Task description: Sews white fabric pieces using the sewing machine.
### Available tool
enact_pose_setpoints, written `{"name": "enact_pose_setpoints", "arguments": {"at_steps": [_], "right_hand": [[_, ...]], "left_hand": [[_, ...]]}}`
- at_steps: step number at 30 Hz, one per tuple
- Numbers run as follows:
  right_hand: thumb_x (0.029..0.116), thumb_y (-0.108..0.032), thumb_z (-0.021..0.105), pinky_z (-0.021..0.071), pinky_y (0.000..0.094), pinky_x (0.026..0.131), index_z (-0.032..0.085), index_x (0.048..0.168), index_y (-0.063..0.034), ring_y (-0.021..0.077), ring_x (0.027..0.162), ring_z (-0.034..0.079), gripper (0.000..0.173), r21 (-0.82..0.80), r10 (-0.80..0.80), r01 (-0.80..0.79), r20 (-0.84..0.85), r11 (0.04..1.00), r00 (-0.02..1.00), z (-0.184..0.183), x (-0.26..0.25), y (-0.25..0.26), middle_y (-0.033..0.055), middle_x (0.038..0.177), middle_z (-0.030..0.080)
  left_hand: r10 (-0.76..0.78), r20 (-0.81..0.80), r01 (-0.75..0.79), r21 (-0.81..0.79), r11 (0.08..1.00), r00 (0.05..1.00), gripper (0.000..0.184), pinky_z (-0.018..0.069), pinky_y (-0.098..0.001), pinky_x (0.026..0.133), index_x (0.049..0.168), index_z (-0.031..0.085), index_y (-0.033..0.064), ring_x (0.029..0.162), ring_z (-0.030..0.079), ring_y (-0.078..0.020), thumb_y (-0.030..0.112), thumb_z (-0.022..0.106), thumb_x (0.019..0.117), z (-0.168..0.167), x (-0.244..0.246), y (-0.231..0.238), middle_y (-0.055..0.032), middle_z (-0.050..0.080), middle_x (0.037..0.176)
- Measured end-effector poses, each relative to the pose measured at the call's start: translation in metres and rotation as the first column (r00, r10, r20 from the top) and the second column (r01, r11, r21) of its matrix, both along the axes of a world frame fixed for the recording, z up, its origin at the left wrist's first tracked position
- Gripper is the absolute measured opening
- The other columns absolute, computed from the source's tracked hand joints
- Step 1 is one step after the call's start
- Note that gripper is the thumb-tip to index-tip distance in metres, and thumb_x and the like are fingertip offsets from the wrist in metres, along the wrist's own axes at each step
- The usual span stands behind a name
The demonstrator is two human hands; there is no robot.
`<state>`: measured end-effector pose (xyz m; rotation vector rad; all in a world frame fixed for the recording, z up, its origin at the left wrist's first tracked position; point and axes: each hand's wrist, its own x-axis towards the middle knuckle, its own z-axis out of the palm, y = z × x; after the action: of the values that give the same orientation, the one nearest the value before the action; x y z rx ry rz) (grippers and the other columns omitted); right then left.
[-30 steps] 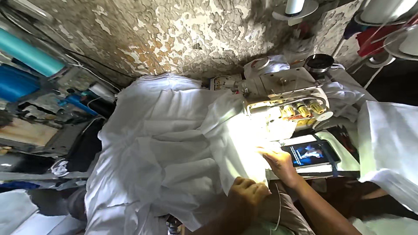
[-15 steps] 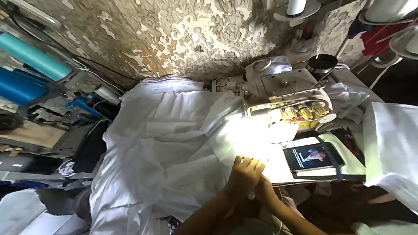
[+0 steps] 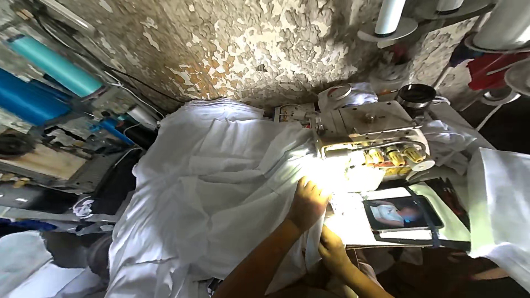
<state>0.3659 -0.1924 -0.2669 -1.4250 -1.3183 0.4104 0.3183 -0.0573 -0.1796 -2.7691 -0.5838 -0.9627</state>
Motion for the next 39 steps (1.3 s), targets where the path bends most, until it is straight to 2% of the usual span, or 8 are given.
{"name": "enact_pose_setpoints", "arguments": {"at_steps": [3,7,12,21,25,28,32,39], "right_hand": [[0.0927,-0.009,0.059,0.0584,0.0306,0.087,0.073,0.105,0.0052,0.0176,0.094,0.074,0.024,-0.001,0.011,-0.011,-0.033,1.000,0.999,0.000,0.000,0.001,0.0142,0.100,0.075],[0.0947,-0.007,0.057,0.0578,0.0317,0.090,0.073,0.108,0.0072,0.0198,0.097,0.074,0.025,-0.032,0.018,-0.020,-0.058,0.999,0.998,0.005,0.001,0.001,0.0167,0.104,0.075],[0.0958,-0.008,0.057,0.0575,0.0341,0.089,0.073,0.108,0.0065,0.0192,0.096,0.073,0.025,-0.129,0.006,-0.023,-0.129,0.991,0.992,0.013,0.001,0.003,0.0161,0.101,0.075],[0.1075,-0.014,0.044,0.0553,0.0202,0.082,0.067,0.119,0.0036,0.0014,0.089,0.066,0.031,-0.202,0.035,-0.147,-0.474,0.968,0.880,0.042,0.012,0.019,0.0058,0.104,0.071],[0.1106,-0.024,0.029,0.0538,0.0297,0.094,0.056,0.137,0.0042,0.0118,0.111,0.065,0.047,-0.212,0.061,-0.316,-0.738,0.925,0.672,0.067,0.024,0.031,0.0106,0.125,0.067],[0.1122,-0.024,0.036,0.0552,0.0214,0.069,0.061,0.111,-0.0062,0.0047,0.073,0.065,0.031,-0.287,-0.176,-0.210,-0.887,0.935,0.427,0.089,0.031,0.035,-0.0008,0.082,0.067],[0.1103,-0.013,0.038,0.0588,0.0275,0.065,0.053,0.109,-0.0053,0.0107,0.071,0.066,0.018,-0.285,-0.303,0.107,-0.925,0.952,0.229,0.097,0.052,0.039,0.0044,0.083,0.063],[0.1031,-0.028,0.057,0.0603,0.0237,0.073,0.074,0.090,-0.0215,0.0048,0.079,0.071,0.023,0.227,0.277,-0.159,-0.815,0.961,0.508,0.144,0.032,-0.012,-0.0055,0.086,0.074]], "left_hand": [[0.029,0.056,-0.021,-0.140,0.990,0.998,0.020,0.0455,-0.0555,0.107,0.078,0.076,0.0066,0.077,0.072,-0.0235,0.016,0.065,0.0920,-0.001,-0.002,0.008,-0.0066,0.070,0.073],[0.007,0.059,0.021,-0.457,0.889,0.998,0.020,0.0224,-0.0734,0.116,0.106,0.076,-0.0041,0.116,0.070,-0.0337,-0.001,0.066,0.0892,0.008,-0.007,0.034,-0.0178,0.075,0.115],[0.034,0.142,0.059,-0.605,0.794,0.989,0.019,0.0490,-0.0480,0.107,0.111,0.075,-0.0014,0.121,0.066,-0.0300,-0.002,0.064,0.0941,0.021,0.003,0.057,-0.0161,0.072,0.123],[0.320,0.227,-0.094,-0.665,0.741,0.920,0.022,0.0541,-0.0482,0.095,0.116,0.074,-0.0013,0.108,0.069,-0.0331,0.003,0.062,0.0983,0.015,-0.032,0.014,-0.0181,0.074,0.115],[0.303,0.290,0.019,-0.750,0.662,0.908,0.023,0.0549,-0.0430,0.098,0.114,0.075,-0.0034,0.109,0.070,-0.0300,0.001,0.061,0.0970,0.005,-0.056,-0.034,-0.0186,0.073,0.117],[0.119,0.357,0.173,-0.685,0.708,0.927,0.025,0.0522,-0.0423,0.104,0.109,0.075,-0.0076,0.117,0.068,-0.0341,-0.008,0.057,0.0921,-0.015,-0.063,-0.077,-0.0229,0.071,0.123],[-0.272,0.281,0.365,-0.368,0.855,0.921,0.021,0.0411,-0.0443,0.116,0.109,0.076,0.0053,0.126,0.063,-0.0310,0.001,0.059,0.0975,-0.057,-0.067,-0.113,-0.0159,0.072,0.125],[-0.336,-0.020,-0.001,-0.998,0.056,0.942,0.057,0.0439,-0.0543,0.111,0.153,0.042,-0.0024,0.127,0.060,-0.0412,0.022,0.059,0.1038,-0.078,-0.090,-0.122,-0.0281,0.057,0.142]]}}
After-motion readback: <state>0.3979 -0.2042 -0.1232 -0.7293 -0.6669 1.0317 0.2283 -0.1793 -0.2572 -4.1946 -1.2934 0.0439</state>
